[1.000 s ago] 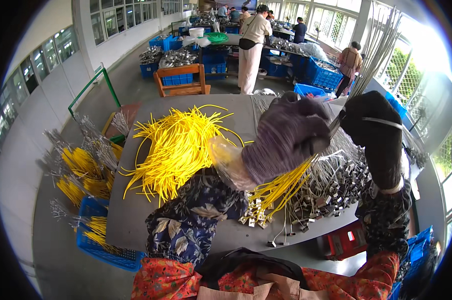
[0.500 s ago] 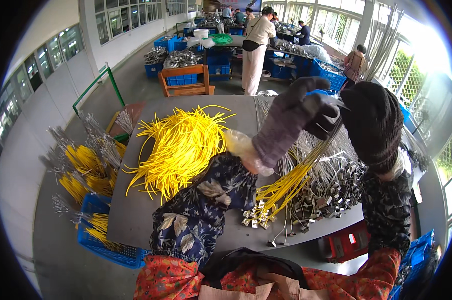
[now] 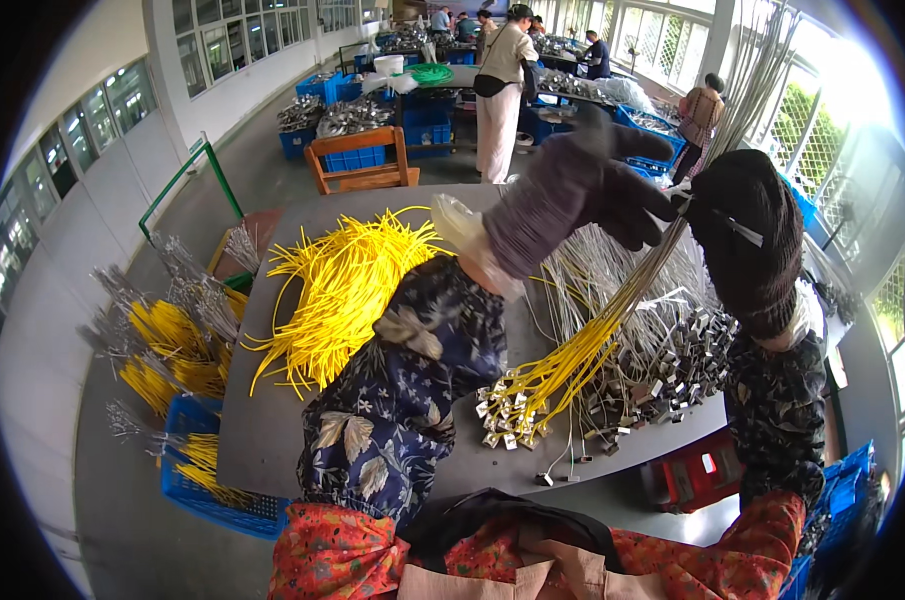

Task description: Organizing and bundling groups of yellow and silver electrical wires at a production station.

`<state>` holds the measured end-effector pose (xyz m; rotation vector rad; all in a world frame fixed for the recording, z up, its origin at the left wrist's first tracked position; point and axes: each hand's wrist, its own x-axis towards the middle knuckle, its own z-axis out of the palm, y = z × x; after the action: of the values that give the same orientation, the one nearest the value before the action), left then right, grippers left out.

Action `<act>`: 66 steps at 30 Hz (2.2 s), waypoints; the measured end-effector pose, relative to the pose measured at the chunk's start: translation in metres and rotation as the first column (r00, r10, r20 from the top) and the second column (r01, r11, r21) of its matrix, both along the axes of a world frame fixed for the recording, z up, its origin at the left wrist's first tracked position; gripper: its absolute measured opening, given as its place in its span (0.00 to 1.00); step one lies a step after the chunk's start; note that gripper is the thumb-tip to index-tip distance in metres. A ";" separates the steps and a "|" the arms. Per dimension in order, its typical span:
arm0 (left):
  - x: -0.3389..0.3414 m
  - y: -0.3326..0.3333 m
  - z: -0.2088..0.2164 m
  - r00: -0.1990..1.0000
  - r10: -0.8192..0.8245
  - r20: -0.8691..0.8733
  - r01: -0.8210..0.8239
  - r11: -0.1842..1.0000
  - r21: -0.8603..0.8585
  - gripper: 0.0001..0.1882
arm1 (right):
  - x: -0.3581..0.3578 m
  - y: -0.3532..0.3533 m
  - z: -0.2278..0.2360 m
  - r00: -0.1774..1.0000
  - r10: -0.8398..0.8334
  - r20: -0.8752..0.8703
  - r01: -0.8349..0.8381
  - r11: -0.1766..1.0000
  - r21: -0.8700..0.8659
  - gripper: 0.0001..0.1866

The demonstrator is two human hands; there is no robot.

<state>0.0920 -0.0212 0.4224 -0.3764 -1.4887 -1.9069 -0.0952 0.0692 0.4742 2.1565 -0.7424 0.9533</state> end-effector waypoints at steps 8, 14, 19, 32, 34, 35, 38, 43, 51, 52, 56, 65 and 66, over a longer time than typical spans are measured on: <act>-0.020 0.014 -0.005 0.702 0.672 -0.236 -0.696 0.577 -0.426 0.12 | 0.003 0.003 -0.004 0.985 -0.135 -0.103 0.125 0.987 -0.106 0.14; -0.023 0.013 -0.004 0.585 0.773 -0.245 -0.743 0.391 -0.543 0.09 | 0.005 0.007 -0.001 0.989 -0.112 -0.096 0.102 0.989 -0.105 0.12; -0.020 -0.005 0.004 0.140 0.663 -0.735 -0.605 -0.531 -0.594 0.05 | -0.010 0.005 -0.003 0.975 -0.198 -0.106 0.192 0.979 -0.062 0.08; -0.005 -0.087 -0.043 0.328 0.945 0.009 -0.945 0.327 0.016 0.37 | -0.050 -0.006 -0.170 0.663 -0.454 0.596 -0.229 0.634 0.738 0.22; 0.012 -0.143 -0.073 0.457 0.865 0.206 -0.886 0.463 0.019 0.44 | 0.001 -0.026 -0.186 0.625 -0.504 0.596 -0.405 0.443 0.799 0.30; -0.004 -0.157 -0.087 0.483 0.815 0.320 -0.864 0.503 0.023 0.43 | 0.001 -0.046 -0.209 0.598 -0.504 0.623 -0.462 0.418 0.782 0.33; -0.025 -0.163 -0.116 0.451 0.751 0.481 -0.848 0.530 -0.033 0.41 | 0.021 -0.082 -0.259 0.545 -0.349 0.762 -0.722 0.265 0.639 0.30; -0.016 -0.135 -0.146 0.486 0.723 0.491 -0.810 0.583 -0.056 0.37 | 0.034 -0.048 -0.239 0.683 -0.390 0.617 -0.610 0.158 0.776 0.22; 0.119 0.003 -0.074 0.183 0.917 0.354 -0.966 0.235 -0.109 0.31 | 0.090 -0.020 -0.279 0.470 -0.381 0.796 -0.872 -0.060 0.486 0.26; 0.133 0.023 -0.058 0.115 0.932 0.344 -0.979 0.165 -0.119 0.31 | 0.090 -0.016 -0.285 0.446 -0.438 0.781 -0.892 -0.145 0.428 0.21; 0.200 0.115 0.013 -0.192 0.942 0.276 -0.976 -0.155 -0.151 0.28 | 0.090 -0.007 -0.332 0.608 -0.499 0.618 -0.794 -0.360 0.490 0.16; 0.384 0.302 0.069 -0.718 0.670 0.188 -0.696 -0.701 -0.155 0.22 | 0.145 0.023 -0.373 0.734 -0.544 0.407 -0.668 -0.471 0.576 0.11; 0.413 0.311 0.053 -0.725 0.653 0.217 -0.685 -0.715 -0.139 0.21 | 0.156 0.023 -0.373 0.718 -0.591 0.368 -0.671 -0.448 0.590 0.11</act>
<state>0.5046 0.2895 0.4756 1.2636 -0.7013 -0.0237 0.0607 0.0921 0.1011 3.0719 -3.2513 1.4433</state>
